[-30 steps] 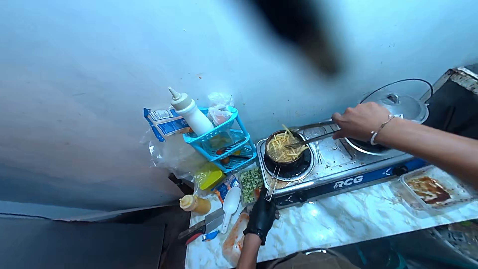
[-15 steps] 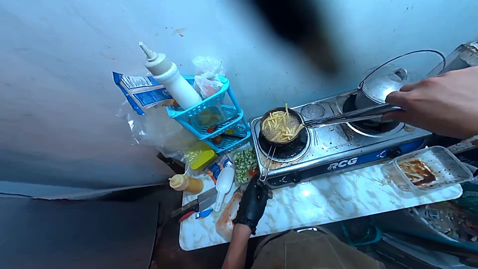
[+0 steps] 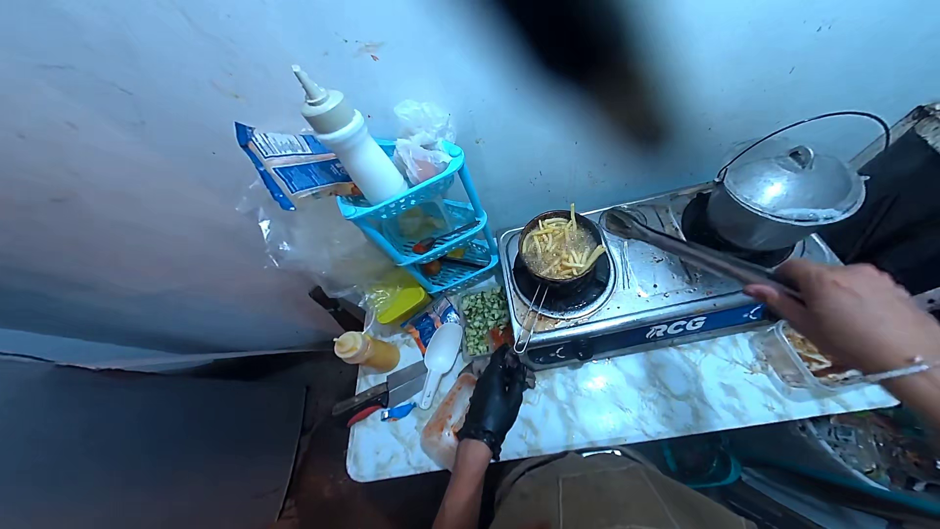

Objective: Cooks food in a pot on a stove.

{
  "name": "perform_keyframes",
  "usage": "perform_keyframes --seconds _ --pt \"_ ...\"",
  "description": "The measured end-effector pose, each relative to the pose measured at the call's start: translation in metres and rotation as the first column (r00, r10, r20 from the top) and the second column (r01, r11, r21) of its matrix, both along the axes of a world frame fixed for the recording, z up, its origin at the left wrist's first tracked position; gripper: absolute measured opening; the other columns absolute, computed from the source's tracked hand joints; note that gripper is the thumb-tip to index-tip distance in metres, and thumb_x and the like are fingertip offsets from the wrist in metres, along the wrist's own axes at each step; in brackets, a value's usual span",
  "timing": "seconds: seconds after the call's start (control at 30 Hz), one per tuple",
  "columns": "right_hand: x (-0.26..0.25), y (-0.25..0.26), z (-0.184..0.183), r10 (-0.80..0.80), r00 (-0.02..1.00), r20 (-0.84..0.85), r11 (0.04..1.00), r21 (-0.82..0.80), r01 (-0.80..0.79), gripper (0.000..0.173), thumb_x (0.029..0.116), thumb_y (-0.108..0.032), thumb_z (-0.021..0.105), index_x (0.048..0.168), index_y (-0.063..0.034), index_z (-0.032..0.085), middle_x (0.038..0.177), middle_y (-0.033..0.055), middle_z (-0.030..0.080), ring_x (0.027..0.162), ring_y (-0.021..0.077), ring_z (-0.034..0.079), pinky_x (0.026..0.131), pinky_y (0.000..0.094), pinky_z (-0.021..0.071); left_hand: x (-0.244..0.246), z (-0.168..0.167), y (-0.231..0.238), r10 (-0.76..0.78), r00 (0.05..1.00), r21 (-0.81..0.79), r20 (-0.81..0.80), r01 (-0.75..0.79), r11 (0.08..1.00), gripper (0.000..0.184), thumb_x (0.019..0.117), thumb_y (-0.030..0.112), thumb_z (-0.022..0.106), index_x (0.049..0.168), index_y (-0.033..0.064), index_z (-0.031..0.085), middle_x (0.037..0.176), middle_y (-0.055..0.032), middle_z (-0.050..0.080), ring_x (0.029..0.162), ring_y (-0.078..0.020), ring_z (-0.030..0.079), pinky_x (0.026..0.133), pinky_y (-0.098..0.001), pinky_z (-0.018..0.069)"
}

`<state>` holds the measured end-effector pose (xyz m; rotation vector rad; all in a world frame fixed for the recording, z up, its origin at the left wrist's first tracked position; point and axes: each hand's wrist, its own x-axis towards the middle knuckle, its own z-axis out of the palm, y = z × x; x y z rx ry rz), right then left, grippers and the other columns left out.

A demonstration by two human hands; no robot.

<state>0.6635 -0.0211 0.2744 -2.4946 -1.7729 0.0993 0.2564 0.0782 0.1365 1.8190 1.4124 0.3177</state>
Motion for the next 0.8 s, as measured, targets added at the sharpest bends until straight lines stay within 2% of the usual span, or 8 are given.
perform_keyframes --seconds 0.13,0.27,0.47,0.7,0.8 --pt "-0.018 -0.015 -0.041 -0.054 0.995 -0.085 0.998 0.005 0.055 0.051 0.1055 -0.048 0.055 0.104 0.0022 0.067 0.080 0.0272 0.067 0.078 0.0503 0.068 0.067 0.0694 0.0519 0.003 -0.005 0.002 0.002 1.000 -0.018 -0.007 -0.002 1.000 0.053 0.1049 0.027 0.052 0.152 0.0049 0.041 0.111 -0.0138 0.069 0.097 -0.0212 0.068 0.092 -0.0391 0.0543" --pt "-0.038 -0.015 -0.063 -0.076 0.991 -0.107 0.994 0.068 0.083 0.055 0.1051 -0.051 0.052 0.101 0.0022 0.066 0.075 0.0241 0.065 0.073 0.0470 0.067 0.063 0.0648 0.0516 0.005 -0.005 0.005 0.021 1.000 -0.014 -0.014 -0.021 1.000 0.050 0.1058 0.029 0.051 0.150 0.0066 0.045 0.107 -0.0133 0.069 0.092 -0.0214 0.068 0.090 -0.0393 0.0546" --pt "-0.058 0.011 -0.057 -0.070 0.993 -0.099 0.997 -0.050 0.065 0.050 0.1063 -0.046 0.054 0.106 0.0024 0.066 0.087 0.0267 0.069 0.086 0.0494 0.070 0.072 0.0661 0.0529 0.006 -0.006 0.007 0.002 1.000 -0.013 -0.012 -0.002 1.000 0.047 0.1058 0.028 0.051 0.148 0.0077 0.047 0.107 -0.0120 0.069 0.092 -0.0197 0.068 0.089 -0.0379 0.0550" --pt "-0.053 0.039 -0.043 -0.015 1.000 -0.008 1.000 -0.001 0.015 0.046 0.1052 -0.045 0.057 0.103 0.0008 0.065 0.086 0.0260 0.068 0.084 0.0494 0.069 0.068 0.0659 0.0533 0.002 -0.006 0.002 0.017 1.000 -0.029 0.005 -0.017 0.999 0.049 0.1055 0.030 0.051 0.149 0.0091 0.046 0.108 -0.0119 0.069 0.093 -0.0201 0.068 0.090 -0.0383 0.0551" --pt "-0.050 0.051 -0.031 -0.049 0.999 0.021 0.999 0.013 0.048 0.047 0.1050 -0.045 0.057 0.104 0.0007 0.065 0.086 0.0271 0.068 0.084 0.0508 0.069 0.067 0.0666 0.0523 0.001 -0.007 0.001 0.028 1.000 -0.041 0.003 -0.028 0.999 0.049 0.1060 0.030 0.050 0.151 0.0094 0.044 0.107 -0.0123 0.069 0.092 -0.0209 0.068 0.089 -0.0387 0.0549"
